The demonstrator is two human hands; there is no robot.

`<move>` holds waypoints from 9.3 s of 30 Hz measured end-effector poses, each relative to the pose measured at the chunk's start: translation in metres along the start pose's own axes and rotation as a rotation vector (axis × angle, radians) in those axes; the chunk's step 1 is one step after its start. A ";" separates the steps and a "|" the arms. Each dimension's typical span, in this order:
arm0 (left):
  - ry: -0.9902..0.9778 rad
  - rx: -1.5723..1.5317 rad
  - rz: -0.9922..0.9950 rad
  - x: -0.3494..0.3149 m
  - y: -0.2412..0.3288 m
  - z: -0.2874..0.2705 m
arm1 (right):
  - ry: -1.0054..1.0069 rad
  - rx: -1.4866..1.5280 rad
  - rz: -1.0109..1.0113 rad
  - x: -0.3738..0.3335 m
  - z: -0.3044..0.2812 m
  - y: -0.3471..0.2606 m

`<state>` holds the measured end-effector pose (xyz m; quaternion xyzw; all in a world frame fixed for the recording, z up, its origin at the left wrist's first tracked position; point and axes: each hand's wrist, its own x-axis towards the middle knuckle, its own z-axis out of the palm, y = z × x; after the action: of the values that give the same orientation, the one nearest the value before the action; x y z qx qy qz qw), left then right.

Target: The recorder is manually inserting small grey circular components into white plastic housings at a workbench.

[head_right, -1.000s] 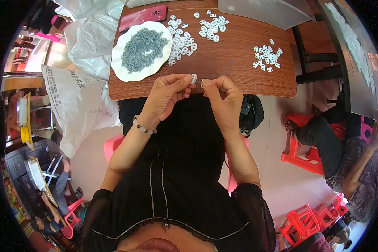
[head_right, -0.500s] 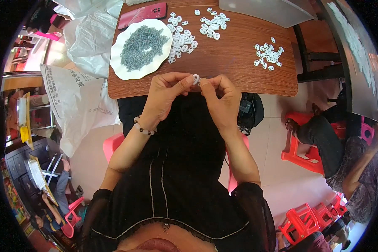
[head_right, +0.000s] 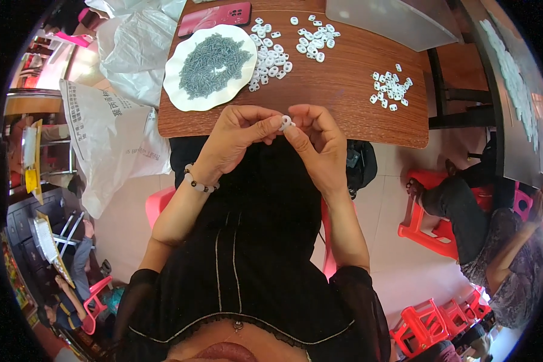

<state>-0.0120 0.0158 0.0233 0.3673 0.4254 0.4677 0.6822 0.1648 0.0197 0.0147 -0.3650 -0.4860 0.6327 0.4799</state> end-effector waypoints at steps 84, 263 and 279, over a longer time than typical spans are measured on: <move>-0.025 -0.105 0.024 -0.024 0.003 0.020 | -0.124 0.038 -0.316 -0.006 0.013 0.007; 0.544 1.218 0.476 0.015 0.041 -0.080 | 0.011 -0.265 0.120 0.014 -0.011 0.007; 0.409 1.448 0.427 0.042 0.040 -0.095 | 0.008 -0.338 0.125 0.015 -0.013 0.011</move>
<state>-0.1047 0.0775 0.0144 0.7014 0.6619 0.2533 0.0759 0.1702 0.0373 0.0006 -0.4726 -0.5599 0.5690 0.3734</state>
